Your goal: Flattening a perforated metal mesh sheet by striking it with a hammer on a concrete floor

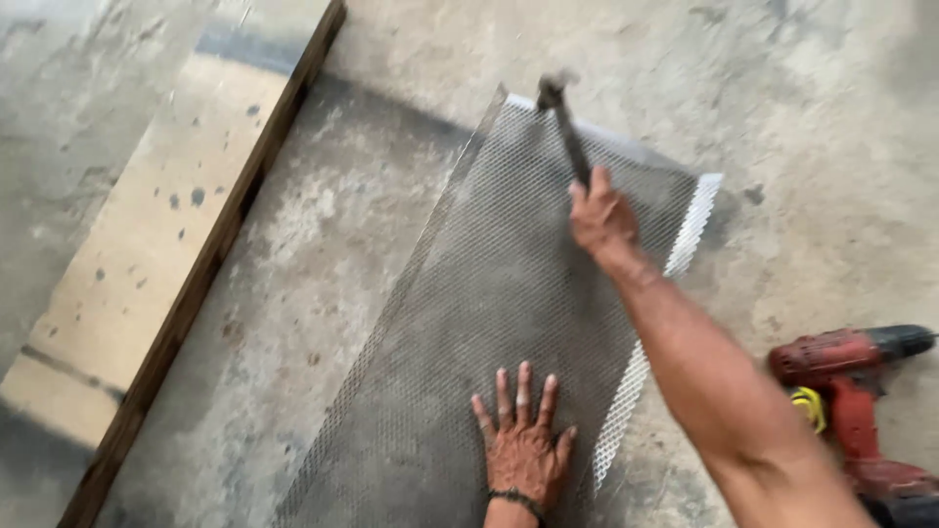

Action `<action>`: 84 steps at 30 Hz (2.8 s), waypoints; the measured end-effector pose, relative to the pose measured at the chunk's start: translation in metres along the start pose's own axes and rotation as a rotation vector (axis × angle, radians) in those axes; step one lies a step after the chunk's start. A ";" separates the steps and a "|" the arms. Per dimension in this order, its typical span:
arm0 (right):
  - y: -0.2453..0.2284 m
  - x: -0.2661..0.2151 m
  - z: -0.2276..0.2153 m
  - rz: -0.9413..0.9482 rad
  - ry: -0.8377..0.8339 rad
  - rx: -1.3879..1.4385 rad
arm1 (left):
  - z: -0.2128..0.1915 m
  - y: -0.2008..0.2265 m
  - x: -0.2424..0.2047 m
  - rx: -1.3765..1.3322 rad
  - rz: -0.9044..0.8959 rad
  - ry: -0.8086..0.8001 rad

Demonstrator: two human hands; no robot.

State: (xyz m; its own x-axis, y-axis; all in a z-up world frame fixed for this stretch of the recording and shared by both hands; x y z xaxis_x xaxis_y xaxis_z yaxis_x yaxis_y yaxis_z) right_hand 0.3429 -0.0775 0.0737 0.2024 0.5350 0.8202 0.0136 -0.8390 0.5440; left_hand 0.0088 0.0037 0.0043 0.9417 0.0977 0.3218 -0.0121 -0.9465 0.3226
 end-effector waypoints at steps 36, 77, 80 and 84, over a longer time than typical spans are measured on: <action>0.019 0.046 -0.029 0.666 -1.215 0.888 | 0.011 0.002 -0.001 0.131 0.023 0.053; 0.070 -0.046 -0.046 0.963 -1.632 0.833 | -0.081 0.001 0.283 0.291 0.310 -1.187; 0.061 -0.054 -0.047 0.956 -1.569 0.786 | -0.080 0.011 0.326 0.168 0.445 -0.940; 0.057 -0.054 -0.053 0.980 -1.528 0.625 | -0.015 0.012 0.319 -0.075 0.366 -0.672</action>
State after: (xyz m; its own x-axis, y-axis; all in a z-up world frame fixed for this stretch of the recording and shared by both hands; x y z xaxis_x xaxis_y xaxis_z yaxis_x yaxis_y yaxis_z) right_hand 0.2806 -0.1494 0.0700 0.9122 -0.3135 -0.2638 -0.3946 -0.8455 -0.3598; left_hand 0.3045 0.0278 0.1243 0.8748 -0.4487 -0.1827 -0.3626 -0.8566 0.3671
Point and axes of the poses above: each hand's wrist, its own x-axis towards the middle knuckle, its own z-axis out of the palm, y = z × x, the point moved 1 cm from there along x, towards the middle knuckle, and after that the axes turned 2 degrees about -x, right-handed, at the moved point
